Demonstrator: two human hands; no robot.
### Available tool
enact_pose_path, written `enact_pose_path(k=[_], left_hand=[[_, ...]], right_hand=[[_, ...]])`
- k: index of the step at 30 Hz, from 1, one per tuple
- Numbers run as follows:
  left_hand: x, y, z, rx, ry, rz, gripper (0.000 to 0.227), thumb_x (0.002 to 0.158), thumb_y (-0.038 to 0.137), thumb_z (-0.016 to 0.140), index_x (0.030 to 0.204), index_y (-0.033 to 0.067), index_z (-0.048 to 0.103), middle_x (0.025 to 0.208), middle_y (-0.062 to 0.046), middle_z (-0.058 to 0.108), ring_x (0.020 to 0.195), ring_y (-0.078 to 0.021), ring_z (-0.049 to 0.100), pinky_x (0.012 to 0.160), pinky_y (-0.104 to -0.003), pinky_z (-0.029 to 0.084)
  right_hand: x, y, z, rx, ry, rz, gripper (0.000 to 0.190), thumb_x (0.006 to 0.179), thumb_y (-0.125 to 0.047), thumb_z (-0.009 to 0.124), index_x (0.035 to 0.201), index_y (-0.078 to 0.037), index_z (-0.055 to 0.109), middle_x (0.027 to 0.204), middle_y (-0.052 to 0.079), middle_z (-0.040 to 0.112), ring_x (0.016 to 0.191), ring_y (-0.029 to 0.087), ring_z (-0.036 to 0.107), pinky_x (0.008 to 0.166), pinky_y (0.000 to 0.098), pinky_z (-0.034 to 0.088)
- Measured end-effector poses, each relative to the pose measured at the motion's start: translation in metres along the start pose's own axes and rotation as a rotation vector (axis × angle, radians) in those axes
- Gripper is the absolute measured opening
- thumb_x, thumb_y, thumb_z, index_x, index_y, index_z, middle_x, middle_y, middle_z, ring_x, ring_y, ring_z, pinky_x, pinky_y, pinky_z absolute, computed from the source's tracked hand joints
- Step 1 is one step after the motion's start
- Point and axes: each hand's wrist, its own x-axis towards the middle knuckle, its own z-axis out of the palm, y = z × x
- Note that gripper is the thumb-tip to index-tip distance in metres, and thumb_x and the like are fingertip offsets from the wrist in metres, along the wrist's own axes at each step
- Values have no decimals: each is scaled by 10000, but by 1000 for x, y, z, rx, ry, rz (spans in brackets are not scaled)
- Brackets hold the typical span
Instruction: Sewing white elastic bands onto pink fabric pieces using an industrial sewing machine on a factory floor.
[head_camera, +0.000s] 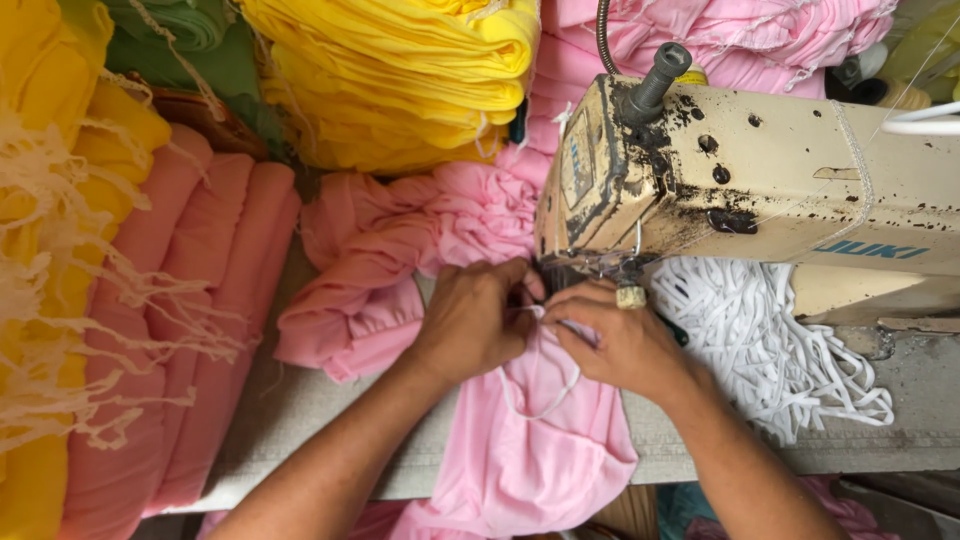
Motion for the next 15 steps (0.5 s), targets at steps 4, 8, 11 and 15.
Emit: enact_pose_path(k=[4, 8, 11, 15], left_hand=[[-2, -4, -13, -29, 4, 316, 213, 780, 112, 678, 966, 62, 769, 910, -181, 752, 932, -417, 711, 842, -506, 550], [-1, -17, -27, 113, -103, 561, 307, 787, 55, 660, 1064, 79, 789, 1051, -96, 730, 1045, -324, 693, 909, -420, 561], [12, -33, -16, 235, -30, 566, 305, 793, 90, 690, 1085, 113, 776, 1037, -44, 675, 1038, -266, 667, 940, -395, 549], [16, -41, -6, 220, -27, 527, 289, 817, 123, 681, 1093, 134, 765, 1027, -10, 652, 1032, -242, 678, 927, -388, 554]], right_hand=[[-1, -12, -12, -78, -6, -196, 225, 854, 1, 627, 992, -82, 785, 1045, 104, 778, 962, 314, 726, 823, 386, 594], [0, -10, -13, -121, -10, -271, 302, 870, 76, 553, 1071, -13, 760, 1102, 173, 752, 1000, 368, 706, 869, 430, 581], [-3, 9, -4, -177, -27, -206, 332, 893, 20, 529, 1144, -33, 739, 1187, 148, 726, 1083, 350, 700, 954, 450, 545], [-1, 14, -6, -192, -26, -209, 330, 896, 13, 527, 1144, -36, 738, 1189, 146, 726, 1086, 349, 701, 965, 449, 540]])
